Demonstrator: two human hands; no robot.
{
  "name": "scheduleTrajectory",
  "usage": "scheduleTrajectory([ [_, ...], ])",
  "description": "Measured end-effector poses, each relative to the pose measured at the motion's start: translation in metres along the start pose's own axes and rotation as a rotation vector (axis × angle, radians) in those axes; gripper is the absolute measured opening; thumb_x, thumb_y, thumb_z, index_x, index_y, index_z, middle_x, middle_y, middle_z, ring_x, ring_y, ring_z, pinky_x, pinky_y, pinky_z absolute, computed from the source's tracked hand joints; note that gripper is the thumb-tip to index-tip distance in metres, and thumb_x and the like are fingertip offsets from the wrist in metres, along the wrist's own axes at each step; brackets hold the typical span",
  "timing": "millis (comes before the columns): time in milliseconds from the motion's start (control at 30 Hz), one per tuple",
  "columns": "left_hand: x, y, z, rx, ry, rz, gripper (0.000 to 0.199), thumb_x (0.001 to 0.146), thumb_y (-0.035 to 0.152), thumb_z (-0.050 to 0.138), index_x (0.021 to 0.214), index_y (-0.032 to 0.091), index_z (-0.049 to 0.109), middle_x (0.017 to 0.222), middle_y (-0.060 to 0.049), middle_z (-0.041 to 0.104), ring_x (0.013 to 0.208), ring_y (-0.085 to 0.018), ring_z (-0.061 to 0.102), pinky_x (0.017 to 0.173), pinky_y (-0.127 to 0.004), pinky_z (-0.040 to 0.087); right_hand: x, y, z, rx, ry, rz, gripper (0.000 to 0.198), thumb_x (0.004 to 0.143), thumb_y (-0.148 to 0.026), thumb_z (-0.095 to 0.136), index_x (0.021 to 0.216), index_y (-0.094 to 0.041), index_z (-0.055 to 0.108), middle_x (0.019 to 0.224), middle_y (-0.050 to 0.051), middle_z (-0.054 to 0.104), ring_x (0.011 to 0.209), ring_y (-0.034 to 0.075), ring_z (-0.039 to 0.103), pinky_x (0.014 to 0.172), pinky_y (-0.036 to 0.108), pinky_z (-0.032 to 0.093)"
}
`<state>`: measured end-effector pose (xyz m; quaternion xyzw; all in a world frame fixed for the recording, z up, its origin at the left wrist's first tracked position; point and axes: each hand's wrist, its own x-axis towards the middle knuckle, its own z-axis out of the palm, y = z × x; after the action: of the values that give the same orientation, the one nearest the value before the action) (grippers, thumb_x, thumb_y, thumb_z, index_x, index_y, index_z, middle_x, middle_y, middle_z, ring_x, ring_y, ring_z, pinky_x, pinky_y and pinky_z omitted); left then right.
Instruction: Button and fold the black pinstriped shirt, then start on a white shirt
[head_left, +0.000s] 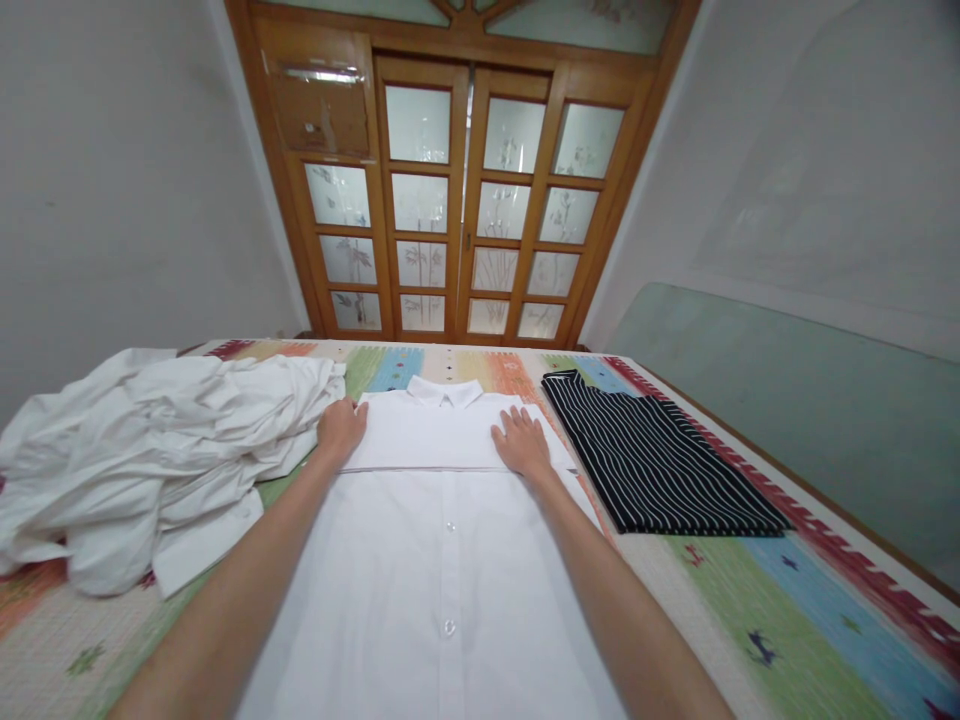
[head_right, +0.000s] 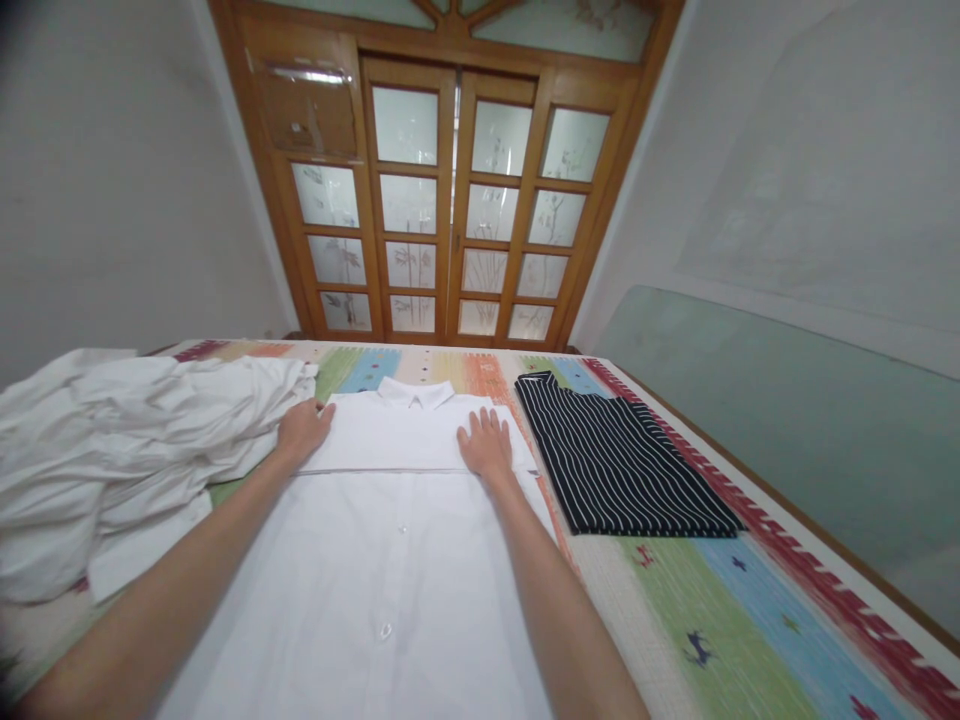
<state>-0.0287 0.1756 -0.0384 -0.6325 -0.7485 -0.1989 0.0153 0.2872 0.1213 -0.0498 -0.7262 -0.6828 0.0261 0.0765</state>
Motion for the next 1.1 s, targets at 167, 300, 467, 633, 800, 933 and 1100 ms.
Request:
scheduleTrajectory([
  [167, -0.004, 0.001, 0.000, 0.111, 0.004, 0.113, 0.041, 0.093, 0.035, 0.035, 0.110, 0.012, 0.065, 0.118, -0.019, 0.062, 0.116, -0.031, 0.054, 0.089, -0.037, 0.046, 0.000, 0.000, 0.000, -0.006, 0.001, -0.003, 0.058, 0.099, -0.040, 0.026, 0.149, -0.013, 0.035, 0.159, 0.012, 0.025, 0.147, 0.028, 0.016, 0.116, 0.045, 0.011],
  [300, -0.005, -0.001, 0.001, 0.154, -0.017, 0.185, 0.042, 0.092, 0.036, 0.036, 0.107, 0.009, 0.065, 0.120, -0.019, 0.061, 0.118, -0.032, 0.051, 0.098, -0.039, 0.042, 0.000, 0.000, 0.000, -0.001, 0.004, -0.002, 0.058, 0.099, -0.040, 0.027, 0.149, -0.013, 0.034, 0.159, 0.012, 0.025, 0.146, 0.028, 0.017, 0.116, 0.045, 0.011],
  [467, -0.002, -0.005, 0.005, 0.101, 0.001, 0.175, 0.038, 0.090, 0.033, 0.041, 0.111, 0.009, 0.062, 0.117, -0.018, 0.064, 0.117, -0.030, 0.052, 0.100, -0.038, 0.040, 0.000, 0.000, 0.000, 0.010, 0.005, -0.006, 0.058, 0.099, -0.041, 0.027, 0.149, -0.013, 0.035, 0.159, 0.012, 0.026, 0.146, 0.028, 0.017, 0.116, 0.045, 0.011],
  [633, -0.004, -0.004, 0.003, 0.011, 0.010, 0.238, 0.029, 0.089, 0.025, 0.039, 0.103, 0.014, 0.063, 0.110, -0.014, 0.068, 0.111, -0.026, 0.057, 0.098, -0.034, 0.042, 0.001, 0.000, 0.001, 0.003, 0.011, -0.006, 0.058, 0.099, -0.041, 0.027, 0.149, -0.013, 0.035, 0.159, 0.012, 0.025, 0.146, 0.028, 0.017, 0.116, 0.045, 0.011],
  [800, -0.009, 0.000, -0.002, -0.093, -0.033, 0.300, 0.025, 0.084, 0.025, 0.045, 0.101, 0.017, 0.062, 0.109, -0.012, 0.070, 0.105, -0.024, 0.062, 0.096, -0.033, 0.045, 0.000, 0.000, 0.000, 0.005, 0.014, -0.003, 0.057, 0.099, -0.041, 0.027, 0.148, -0.013, 0.036, 0.158, 0.012, 0.026, 0.146, 0.027, 0.017, 0.116, 0.045, 0.011],
  [933, -0.018, -0.003, -0.008, -0.157, -0.031, 0.424, 0.020, 0.075, 0.023, 0.052, 0.090, 0.021, 0.065, 0.102, -0.009, 0.071, 0.098, -0.023, 0.063, 0.094, -0.034, 0.047, 0.000, 0.000, 0.000, 0.013, 0.014, -0.005, 0.058, 0.099, -0.041, 0.027, 0.148, -0.013, 0.036, 0.158, 0.012, 0.026, 0.147, 0.027, 0.017, 0.116, 0.045, 0.011],
  [1100, -0.028, -0.010, -0.019, -0.247, -0.015, 0.532, 0.014, 0.072, 0.028, 0.054, 0.074, 0.021, 0.066, 0.090, -0.008, 0.072, 0.094, -0.023, 0.063, 0.093, -0.034, 0.048, 0.000, 0.000, 0.000, 0.030, 0.019, -0.001, 0.058, 0.098, -0.041, 0.028, 0.148, -0.013, 0.036, 0.158, 0.013, 0.026, 0.146, 0.028, 0.017, 0.116, 0.045, 0.011],
])
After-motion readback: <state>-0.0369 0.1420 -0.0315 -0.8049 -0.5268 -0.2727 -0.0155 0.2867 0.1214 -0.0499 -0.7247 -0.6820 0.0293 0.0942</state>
